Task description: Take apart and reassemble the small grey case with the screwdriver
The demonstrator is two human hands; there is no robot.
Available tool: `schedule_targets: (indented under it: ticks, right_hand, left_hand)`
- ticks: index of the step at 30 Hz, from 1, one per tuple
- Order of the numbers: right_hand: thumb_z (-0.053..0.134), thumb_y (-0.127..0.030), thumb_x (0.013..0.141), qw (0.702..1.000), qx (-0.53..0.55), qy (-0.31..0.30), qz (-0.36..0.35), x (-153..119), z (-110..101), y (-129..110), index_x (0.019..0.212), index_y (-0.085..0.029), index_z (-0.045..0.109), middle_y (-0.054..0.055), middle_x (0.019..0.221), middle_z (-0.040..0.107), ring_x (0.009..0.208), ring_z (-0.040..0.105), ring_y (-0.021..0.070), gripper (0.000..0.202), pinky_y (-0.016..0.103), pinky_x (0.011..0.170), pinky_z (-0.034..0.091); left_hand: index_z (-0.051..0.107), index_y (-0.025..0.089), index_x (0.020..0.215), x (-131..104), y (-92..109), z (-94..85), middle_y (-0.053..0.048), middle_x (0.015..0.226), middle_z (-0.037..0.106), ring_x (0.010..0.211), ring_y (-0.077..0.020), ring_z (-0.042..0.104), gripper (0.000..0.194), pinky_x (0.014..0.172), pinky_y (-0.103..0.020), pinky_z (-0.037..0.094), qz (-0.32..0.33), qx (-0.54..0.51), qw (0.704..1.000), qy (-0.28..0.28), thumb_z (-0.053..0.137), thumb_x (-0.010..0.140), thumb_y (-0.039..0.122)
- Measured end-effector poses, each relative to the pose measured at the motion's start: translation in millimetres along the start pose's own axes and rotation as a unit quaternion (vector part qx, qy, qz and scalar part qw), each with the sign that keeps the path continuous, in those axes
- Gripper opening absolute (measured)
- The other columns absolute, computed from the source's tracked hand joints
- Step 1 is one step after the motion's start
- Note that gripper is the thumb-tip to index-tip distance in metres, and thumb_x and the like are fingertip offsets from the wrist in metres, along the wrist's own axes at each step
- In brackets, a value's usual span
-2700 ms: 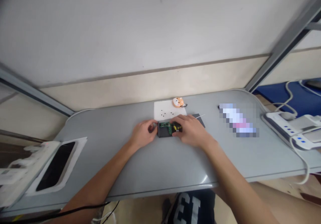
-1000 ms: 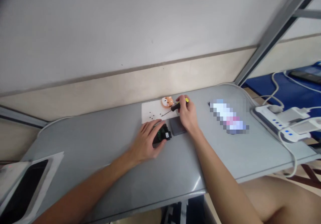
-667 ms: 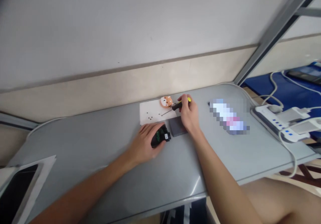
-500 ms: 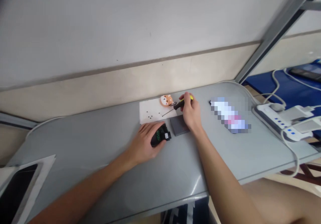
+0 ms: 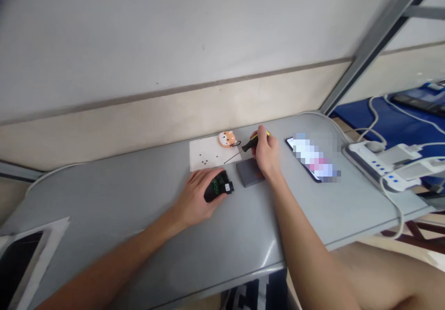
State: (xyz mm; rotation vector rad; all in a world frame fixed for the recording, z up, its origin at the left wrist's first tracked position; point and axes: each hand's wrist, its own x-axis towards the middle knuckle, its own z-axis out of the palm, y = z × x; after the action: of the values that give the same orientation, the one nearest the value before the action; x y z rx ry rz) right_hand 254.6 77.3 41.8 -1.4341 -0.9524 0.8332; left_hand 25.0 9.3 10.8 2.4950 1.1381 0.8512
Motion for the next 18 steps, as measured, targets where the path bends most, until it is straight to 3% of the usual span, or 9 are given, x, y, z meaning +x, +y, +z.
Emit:
schedule_targets:
  ticks: [7, 12, 18]
  right_hand:
    - [0.049, -0.063, 0.098, 0.998, 0.042, -0.040, 0.001, -9, 8, -6, 0.073, -0.021, 0.061, -0.003, 0.047, 0.047, 0.040, 0.044, 0.0118, 0.050, 0.025, 0.042, 0.033]
    - [0.047, -0.066, 0.097, 0.995, 0.057, -0.079, -0.012, -13, 14, -3, 0.073, -0.022, 0.059, -0.003, 0.047, 0.046, 0.040, 0.042, 0.0129, 0.051, 0.026, 0.042, 0.034]
    - [0.051, -0.064, 0.096, 0.995, 0.060, -0.079, -0.006, -13, 15, -3, 0.072, -0.021, 0.061, -0.004, 0.049, 0.047, 0.040, 0.044, 0.0114, 0.050, 0.025, 0.042, 0.034]
  left_hand:
    - [0.069, 0.023, 0.118, 4, -1, -4.7, -0.008, 0.120, 0.070, 0.118, -0.0246, 0.065, 0.021, 0.105, -0.046, 0.052, -0.088, -0.061, 0.987, 0.122, 0.064, 0.099, 0.030]
    - [0.075, 0.024, 0.106, 5, -4, -2.0, -0.006, 0.110, 0.070, 0.109, -0.0226, 0.067, 0.013, 0.100, -0.044, 0.054, -0.095, -0.070, 0.984, 0.136, 0.069, 0.096, 0.028]
    - [0.076, 0.024, 0.097, 5, -7, -0.9, -0.004, 0.102, 0.070, 0.102, -0.0202, 0.066, 0.006, 0.096, -0.041, 0.054, -0.070, -0.077, 0.982, 0.156, 0.070, 0.096, 0.025]
